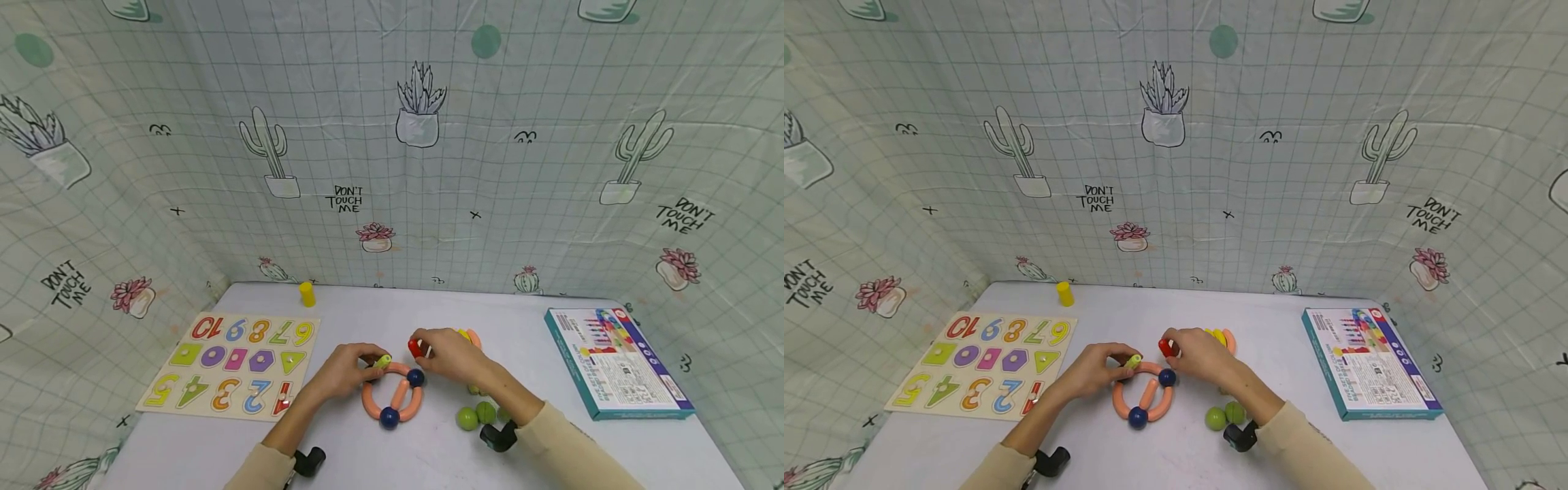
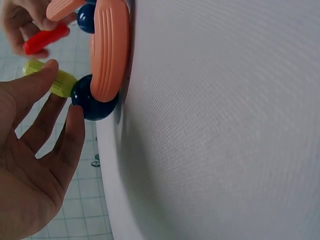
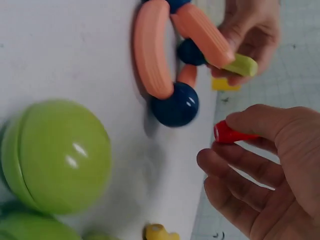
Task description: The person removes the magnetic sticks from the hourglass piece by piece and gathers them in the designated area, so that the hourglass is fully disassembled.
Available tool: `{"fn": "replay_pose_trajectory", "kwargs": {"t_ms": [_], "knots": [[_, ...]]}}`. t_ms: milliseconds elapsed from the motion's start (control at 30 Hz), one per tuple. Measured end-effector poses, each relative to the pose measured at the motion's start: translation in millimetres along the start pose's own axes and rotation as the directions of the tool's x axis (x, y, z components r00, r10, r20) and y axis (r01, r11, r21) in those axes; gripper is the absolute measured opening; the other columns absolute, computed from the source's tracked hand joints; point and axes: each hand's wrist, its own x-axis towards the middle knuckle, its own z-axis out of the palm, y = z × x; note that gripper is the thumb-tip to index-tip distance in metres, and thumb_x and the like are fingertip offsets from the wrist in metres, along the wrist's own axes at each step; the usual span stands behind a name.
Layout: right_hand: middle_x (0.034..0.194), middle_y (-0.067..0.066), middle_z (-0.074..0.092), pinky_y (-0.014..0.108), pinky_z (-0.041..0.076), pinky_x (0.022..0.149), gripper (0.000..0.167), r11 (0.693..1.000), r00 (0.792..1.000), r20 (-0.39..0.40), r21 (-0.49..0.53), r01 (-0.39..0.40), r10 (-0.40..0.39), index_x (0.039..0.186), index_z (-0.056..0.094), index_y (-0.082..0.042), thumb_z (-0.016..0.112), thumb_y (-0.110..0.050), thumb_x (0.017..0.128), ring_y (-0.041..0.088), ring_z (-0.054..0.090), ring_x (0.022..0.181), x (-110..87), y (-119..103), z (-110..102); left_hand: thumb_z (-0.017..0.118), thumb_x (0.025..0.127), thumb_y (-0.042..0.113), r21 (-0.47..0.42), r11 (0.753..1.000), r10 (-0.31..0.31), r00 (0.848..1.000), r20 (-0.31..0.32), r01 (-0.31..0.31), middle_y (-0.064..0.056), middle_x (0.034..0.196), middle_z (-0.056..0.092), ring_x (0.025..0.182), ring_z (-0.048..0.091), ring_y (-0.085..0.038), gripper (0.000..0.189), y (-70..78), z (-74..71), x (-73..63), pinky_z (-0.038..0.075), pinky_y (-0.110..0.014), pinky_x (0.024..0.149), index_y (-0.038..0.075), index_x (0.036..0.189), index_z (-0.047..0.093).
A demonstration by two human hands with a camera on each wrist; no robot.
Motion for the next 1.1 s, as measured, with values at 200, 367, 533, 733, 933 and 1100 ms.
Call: {"fn": "replay_pose_trajectory", "kwargs": {"t_ms": [200, 367, 533, 733, 933, 1100], "knots": [[0.093, -0.002, 0.070, 0.027, 0.052, 0.063, 0.041, 0.986, 0.995, 0.006, 0.129, -0.101, 0.101, 0.131, 0.060, -0.019, 0.073, -0.020, 0.092, 0.012, 0.062, 0.074, -13.9, 17.8, -29.0, 0.074, 0.093, 0.018, 0.017, 1.000, -0.008, 1.000, 0.001, 0.008, 0.005, 0.105, 0.071, 0.100, 0.064, -0.016, 0.024, 0.5, 0.6, 0.7, 0.052, -0.033, 0.082, 0.018, 0.117, 0.073], [0.093, 0.004, 0.072, 0.031, 0.054, 0.065, 0.039, 0.960, 0.989, 0.024, 0.240, -0.147, 0.145, 0.134, 0.059, -0.016, 0.068, -0.022, 0.097, 0.025, 0.069, 0.075, -29.7, 41.4, -51.0, 0.075, 0.093, 0.018, 0.017, 1.000, -0.002, 1.000, -0.008, 0.002, 0.003, 0.105, 0.071, 0.101, 0.064, -0.018, 0.024, -0.5, 0.0, -0.6, 0.052, -0.033, 0.080, 0.018, 0.116, 0.073], [0.089, 0.004, 0.072, 0.036, 0.053, 0.069, 0.041, 0.946, 0.978, 0.067, 0.246, -0.209, 0.198, 0.134, 0.060, -0.006, 0.067, -0.021, 0.097, 0.024, 0.065, 0.078, -48.3, 66.0, -66.9, 0.075, 0.093, 0.019, 0.007, 1.000, -0.002, 1.000, -0.010, 0.002, 0.003, 0.105, 0.071, 0.100, 0.064, -0.018, 0.024, -1.9, 0.9, 0.3, 0.051, -0.031, 0.078, 0.019, 0.116, 0.074], [0.086, 0.005, 0.068, 0.037, 0.058, 0.068, 0.043, 0.882, 0.925, 0.227, 0.298, -0.364, 0.305, 0.129, 0.062, 0.004, 0.070, -0.021, 0.094, 0.024, 0.064, 0.076, -72.2, 93.7, -71.3, 0.074, 0.093, 0.019, -0.001, 1.000, 0.016, 1.000, -0.001, -0.016, 0.005, 0.106, 0.071, 0.101, 0.064, -0.016, 0.024, -2.8, 1.3, 1.7, 0.052, -0.033, 0.082, 0.019, 0.117, 0.073], [0.079, 0.006, 0.068, 0.031, 0.057, 0.064, 0.034, 0.817, 0.871, 0.328, 0.335, -0.469, 0.366, 0.120, 0.067, 0.002, 0.071, -0.017, 0.093, 0.017, 0.064, 0.066, -87.0, 112.3, -59.9, 0.074, 0.093, 0.018, -0.007, 1.000, 0.019, 1.000, 0.006, -0.019, 0.005, 0.106, 0.070, 0.101, 0.064, -0.016, 0.024, -2.6, 0.4, 1.3, 0.052, -0.033, 0.083, 0.018, 0.117, 0.073], [0.076, 0.007, 0.069, 0.029, 0.057, 0.062, 0.025, 0.794, 0.862, 0.357, 0.367, -0.484, 0.361, 0.112, 0.067, -0.001, 0.072, -0.015, 0.093, 0.015, 0.065, 0.063, -89.4, 116.7, -50.9, 0.073, 0.093, 0.017, -0.009, 1.000, 0.026, 1.000, 0.003, -0.026, 0.004, 0.106, 0.071, 0.102, 0.064, -0.017, 0.024, -2.5, 0.0, 0.9, 0.052, -0.036, 0.085, 0.017, 0.118, 0.073]]}}
